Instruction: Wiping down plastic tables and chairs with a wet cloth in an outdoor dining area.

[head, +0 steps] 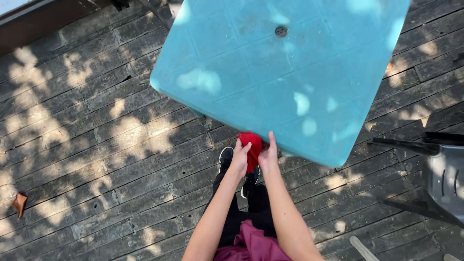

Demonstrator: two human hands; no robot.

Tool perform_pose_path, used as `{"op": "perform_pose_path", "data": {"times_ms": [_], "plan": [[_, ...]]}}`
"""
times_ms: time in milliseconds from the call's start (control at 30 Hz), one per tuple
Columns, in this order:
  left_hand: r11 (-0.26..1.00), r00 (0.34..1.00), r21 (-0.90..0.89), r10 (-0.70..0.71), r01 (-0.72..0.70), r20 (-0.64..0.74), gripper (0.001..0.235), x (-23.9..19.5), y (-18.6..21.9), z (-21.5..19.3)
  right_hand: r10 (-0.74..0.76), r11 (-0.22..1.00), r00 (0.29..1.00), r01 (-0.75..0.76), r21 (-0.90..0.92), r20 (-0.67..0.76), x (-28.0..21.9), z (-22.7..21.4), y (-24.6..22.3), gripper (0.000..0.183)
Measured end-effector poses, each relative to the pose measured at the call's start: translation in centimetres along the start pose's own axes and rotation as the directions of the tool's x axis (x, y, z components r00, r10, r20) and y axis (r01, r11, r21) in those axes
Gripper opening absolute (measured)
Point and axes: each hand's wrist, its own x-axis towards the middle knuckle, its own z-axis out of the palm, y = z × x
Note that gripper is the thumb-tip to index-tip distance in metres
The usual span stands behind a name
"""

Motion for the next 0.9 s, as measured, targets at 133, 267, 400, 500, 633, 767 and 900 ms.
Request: {"op": "perform_pose_path", "data": {"times_ms": [133,267,400,500,633,767,900], "plan": [[0.993,1.000,0.118,-0.020,0.017,0.024,0.062,-0.7,-1.2,-2.1,0.064,0.997,0.998,-0.064,0.035,-0.010,-3.6,-1.6,1.8,0.065],[0.993,0.996,0.095,-0.069,0.063,0.057,0.059,-3.3,-1.2,-3.3,0.173,0.978,0.982,-0.162,0.132,-0.079,-6.5,-4.9,3.7,0.059],[0.981,0.981,0.145,-0.148,0.130,0.123,0.061,-5.6,-2.2,-5.1,0.179,0.974,0.975,-0.157,0.164,-0.133,-7.8,-9.5,4.8,0.071],[0.951,0.952,0.239,-0.243,0.196,0.184,0.069,-5.9,-3.8,-6.8,0.115,0.993,0.990,-0.117,-0.027,-0.088,-6.3,-12.2,5.6,0.098],[0.914,0.941,0.387,-0.232,0.124,0.247,0.065,-11.0,-3.5,-7.4,0.072,0.995,0.995,-0.077,-0.065,-0.071,-10.4,-12.7,6.4,0.109],[0.878,0.924,0.454,-0.287,0.149,0.252,0.065,-13.7,-5.1,-9.1,0.067,0.997,0.993,-0.072,-0.042,-0.097,-12.7,-14.4,7.8,0.103],[0.867,0.923,0.482,-0.281,0.126,0.264,0.064,-15.9,-7.3,-10.3,0.021,1.000,0.994,-0.022,-0.004,-0.111,-15.4,-16.2,9.5,0.086]]}}
